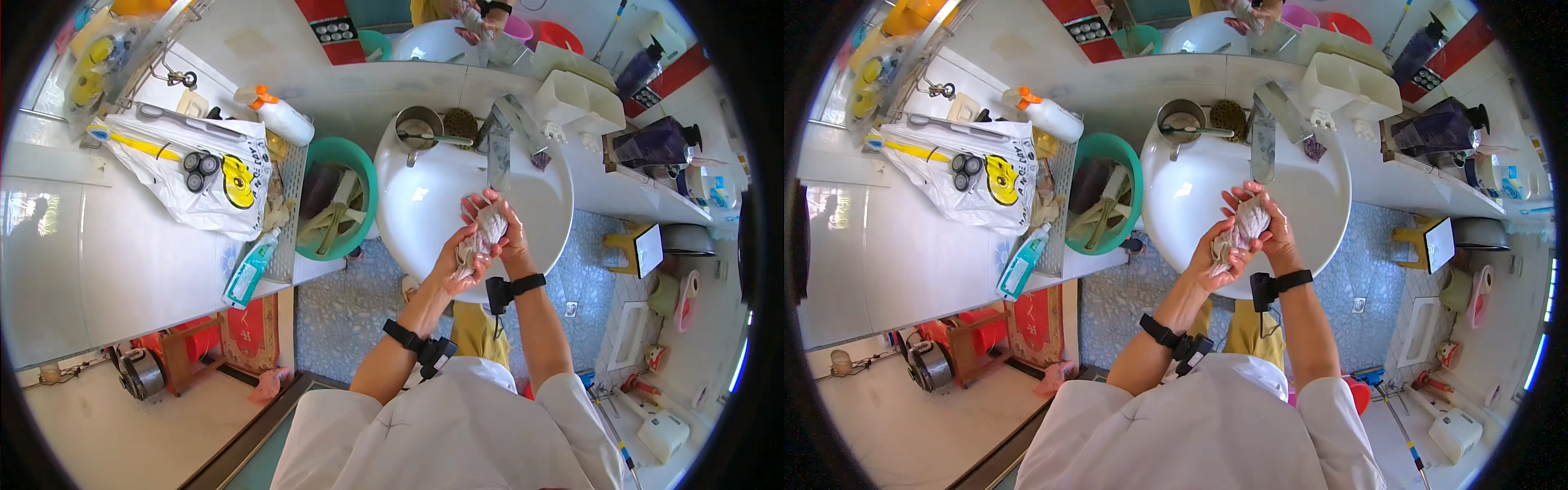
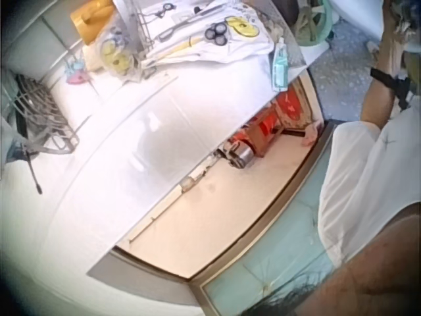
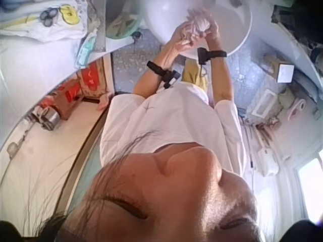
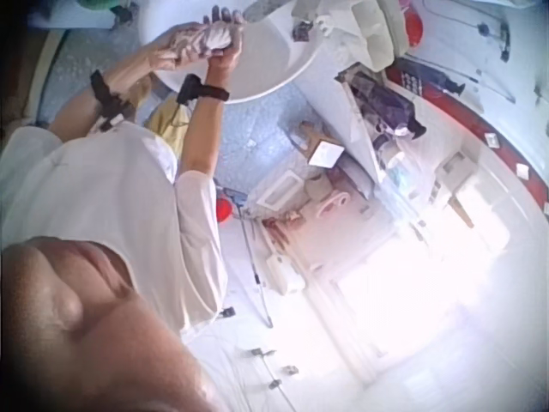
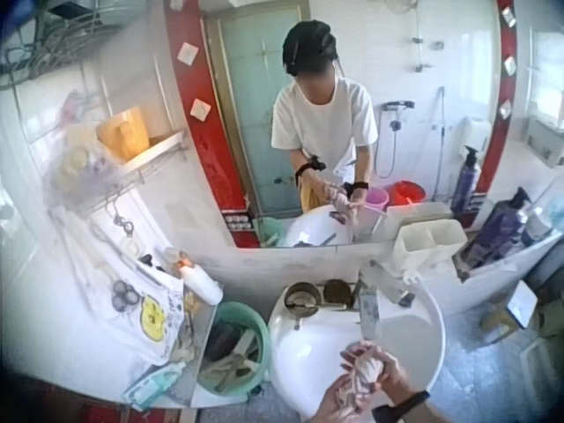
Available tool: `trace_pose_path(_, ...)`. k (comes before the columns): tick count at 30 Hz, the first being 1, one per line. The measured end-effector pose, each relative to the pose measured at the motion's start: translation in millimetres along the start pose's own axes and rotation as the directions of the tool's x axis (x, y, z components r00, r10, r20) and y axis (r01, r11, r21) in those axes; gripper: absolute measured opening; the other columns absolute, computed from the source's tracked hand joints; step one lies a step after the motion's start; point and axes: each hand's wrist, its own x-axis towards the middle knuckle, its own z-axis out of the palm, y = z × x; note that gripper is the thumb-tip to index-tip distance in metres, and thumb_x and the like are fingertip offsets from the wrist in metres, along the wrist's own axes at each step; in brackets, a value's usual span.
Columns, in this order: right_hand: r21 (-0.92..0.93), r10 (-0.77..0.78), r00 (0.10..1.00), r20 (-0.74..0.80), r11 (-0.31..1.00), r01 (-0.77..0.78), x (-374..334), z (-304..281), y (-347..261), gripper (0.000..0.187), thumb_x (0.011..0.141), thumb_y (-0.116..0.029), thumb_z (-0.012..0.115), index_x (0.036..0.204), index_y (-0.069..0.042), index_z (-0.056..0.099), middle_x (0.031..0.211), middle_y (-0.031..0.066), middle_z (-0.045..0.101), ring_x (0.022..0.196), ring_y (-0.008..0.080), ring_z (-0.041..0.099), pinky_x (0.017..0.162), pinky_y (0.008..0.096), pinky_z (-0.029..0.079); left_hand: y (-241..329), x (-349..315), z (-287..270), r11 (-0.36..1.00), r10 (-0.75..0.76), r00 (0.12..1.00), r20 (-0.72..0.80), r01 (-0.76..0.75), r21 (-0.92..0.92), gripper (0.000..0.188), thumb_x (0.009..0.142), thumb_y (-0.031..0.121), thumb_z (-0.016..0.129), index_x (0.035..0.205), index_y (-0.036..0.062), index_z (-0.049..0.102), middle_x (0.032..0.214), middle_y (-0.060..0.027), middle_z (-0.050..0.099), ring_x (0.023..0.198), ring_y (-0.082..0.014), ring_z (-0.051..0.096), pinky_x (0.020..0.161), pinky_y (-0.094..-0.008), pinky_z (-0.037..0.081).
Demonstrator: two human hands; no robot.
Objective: Washing a cloth in a bathroom sink.
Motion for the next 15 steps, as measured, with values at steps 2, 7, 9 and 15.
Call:
trace_pose_path(2,-0.15,0.04,0.994,-0.104,0.987,-0.056,7.3,-9.1,-6.0,0.016,0.081,-0.021,0.055,0.088,-0.007,0.052,0.085,0.0084,0.056,0.082,0.0203,0.056,0.071,0.0337,0.048,19.4,-3.3,-2.1,0.985,-0.004,0.998,-0.056,0.014,0.172,0.056,0.077,0.031,0.057,0.111,-0.0088,0.038,0.083,-0.0125,0.051,0.055,-0.0113,0.05,0.044,-0.019,0.045)
trace_pose_path(7,-0.411,0.083,0.969,-0.233,0.895,-0.175,2.8,-15.8,-26.7,0.015,0.08,-0.016,0.057,0.089,-0.005,0.053,0.082,0.0072,0.056,0.073,0.0163,0.056,0.064,0.0289,0.048,14.0,15.9,7.4,0.371,0.37,0.873,-0.318,0.175,0.912,0.03,0.07,0.027,0.065,0.078,0.0011,0.052,0.064,-0.0057,0.052,0.046,-0.0107,0.047,0.038,-0.0229,0.04)
trace_pose_path(9,-0.638,0.122,0.958,-0.26,0.723,-0.265,8.7,-28.4,-26.6,0.024,0.08,-0.015,0.056,0.1,-0.002,0.052,0.082,0.005,0.053,0.073,0.0137,0.053,0.063,0.0258,0.046,14.5,33.0,-6.1,0.154,0.481,0.834,-0.268,0.221,0.963,0.023,0.067,0.023,0.065,0.071,0.003,0.054,0.057,-0.008,0.053,0.045,-0.0182,0.052,0.041,-0.0297,0.043)
trace_pose_path(15,-0.743,-0.026,0.941,-0.337,0.621,-0.249,-4.3,-68.6,-27.7,0.027,0.082,-0.018,0.053,0.105,-0.003,0.052,0.085,0.0052,0.053,0.076,0.0129,0.053,0.063,0.026,0.046,-18.5,64.2,-42.4,-0.595,0.761,0.62,0.19,0.549,0.587,0.032,0.068,0.015,0.058,0.088,-0.0023,0.042,0.074,-0.0204,0.058,0.073,-0.0367,0.058,0.061,-0.042,0.048)
